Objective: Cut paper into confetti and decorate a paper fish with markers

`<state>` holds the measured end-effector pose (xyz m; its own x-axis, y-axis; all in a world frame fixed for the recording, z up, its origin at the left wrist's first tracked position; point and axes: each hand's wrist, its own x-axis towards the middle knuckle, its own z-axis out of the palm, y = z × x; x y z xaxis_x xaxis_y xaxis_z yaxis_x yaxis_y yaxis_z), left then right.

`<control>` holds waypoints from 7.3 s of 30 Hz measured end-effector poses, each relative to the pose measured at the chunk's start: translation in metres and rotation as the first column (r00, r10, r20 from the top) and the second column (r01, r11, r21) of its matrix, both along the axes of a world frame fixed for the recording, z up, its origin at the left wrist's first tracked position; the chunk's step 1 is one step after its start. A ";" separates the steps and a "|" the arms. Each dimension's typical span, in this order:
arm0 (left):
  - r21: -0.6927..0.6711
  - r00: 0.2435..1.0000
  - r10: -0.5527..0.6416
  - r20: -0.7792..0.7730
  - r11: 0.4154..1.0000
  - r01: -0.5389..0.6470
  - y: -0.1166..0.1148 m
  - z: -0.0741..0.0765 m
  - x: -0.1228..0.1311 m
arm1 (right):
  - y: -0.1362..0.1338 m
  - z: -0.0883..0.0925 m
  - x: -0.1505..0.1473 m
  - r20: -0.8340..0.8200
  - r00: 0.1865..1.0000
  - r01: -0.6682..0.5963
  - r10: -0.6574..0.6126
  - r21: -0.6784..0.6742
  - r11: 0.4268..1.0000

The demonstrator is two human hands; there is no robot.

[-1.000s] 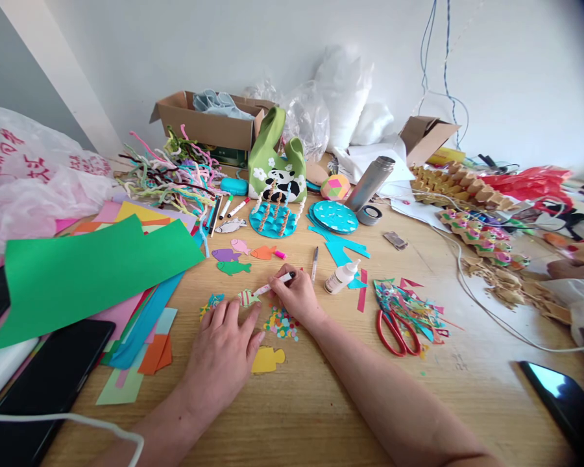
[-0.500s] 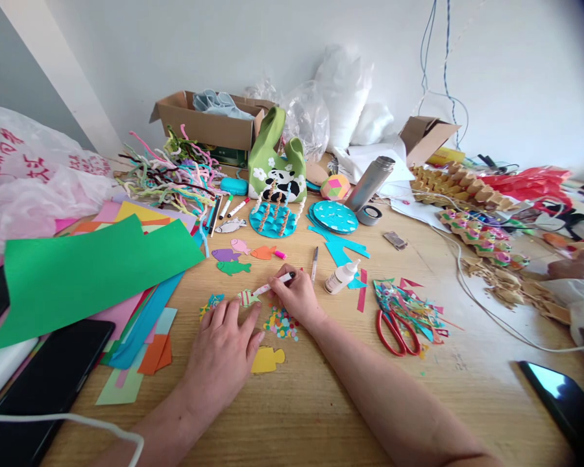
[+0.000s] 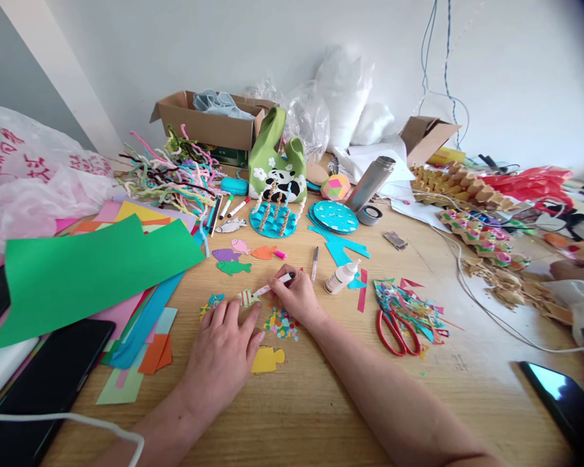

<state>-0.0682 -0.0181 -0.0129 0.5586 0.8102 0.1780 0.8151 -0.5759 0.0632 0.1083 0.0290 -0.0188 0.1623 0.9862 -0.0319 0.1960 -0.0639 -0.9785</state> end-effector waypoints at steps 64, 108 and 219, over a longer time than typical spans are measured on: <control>-0.012 1.000 0.001 0.002 1.000 -0.001 0.000 0.001 0.000 | 0.000 0.002 0.000 -0.027 1.000 0.013 -0.014 -0.018 1.000; -0.021 1.000 0.007 -0.008 1.000 -0.007 0.001 0.001 0.000 | 0.001 -0.002 0.001 -0.038 0.999 0.021 -0.021 -0.004 1.000; -0.015 1.000 0.002 0.007 1.000 -0.001 0.000 0.001 -0.001 | 0.001 -0.002 0.001 -0.027 0.999 0.026 -0.026 0.004 1.000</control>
